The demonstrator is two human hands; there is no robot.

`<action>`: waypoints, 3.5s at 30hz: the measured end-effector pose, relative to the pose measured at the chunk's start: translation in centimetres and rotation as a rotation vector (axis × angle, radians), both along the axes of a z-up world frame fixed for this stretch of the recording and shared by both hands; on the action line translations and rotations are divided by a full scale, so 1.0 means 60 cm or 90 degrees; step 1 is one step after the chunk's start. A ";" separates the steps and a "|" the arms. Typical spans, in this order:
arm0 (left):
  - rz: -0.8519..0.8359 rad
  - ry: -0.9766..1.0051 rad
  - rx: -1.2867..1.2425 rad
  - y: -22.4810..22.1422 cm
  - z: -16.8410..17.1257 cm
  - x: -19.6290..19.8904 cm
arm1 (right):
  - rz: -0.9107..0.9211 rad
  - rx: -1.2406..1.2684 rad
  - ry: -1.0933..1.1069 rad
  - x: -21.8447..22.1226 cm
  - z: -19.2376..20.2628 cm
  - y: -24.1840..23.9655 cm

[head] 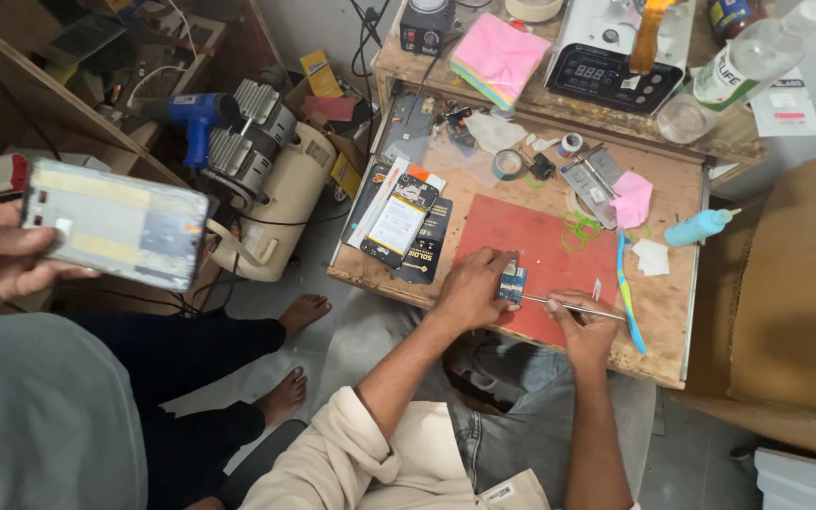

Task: The person disassembles a mobile phone using a screwdriver and a blue prying tool, removing internal components from the frame while seated at a workbench.

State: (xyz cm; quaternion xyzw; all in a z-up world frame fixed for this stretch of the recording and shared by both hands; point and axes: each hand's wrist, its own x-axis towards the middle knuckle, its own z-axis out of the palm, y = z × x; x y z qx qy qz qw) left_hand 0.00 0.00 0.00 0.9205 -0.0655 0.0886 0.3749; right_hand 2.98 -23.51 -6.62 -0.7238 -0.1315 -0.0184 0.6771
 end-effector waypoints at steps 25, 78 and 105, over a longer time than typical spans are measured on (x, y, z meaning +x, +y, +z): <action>0.027 -0.066 -0.018 -0.003 -0.010 -0.009 | 0.030 -0.005 0.003 0.002 0.002 0.005; -0.043 0.070 -0.399 0.037 -0.030 -0.009 | -0.083 -0.527 -0.187 0.047 0.120 0.125; 0.109 -0.875 -0.977 0.394 0.224 -0.257 | -0.235 -0.634 -0.301 0.070 0.088 0.075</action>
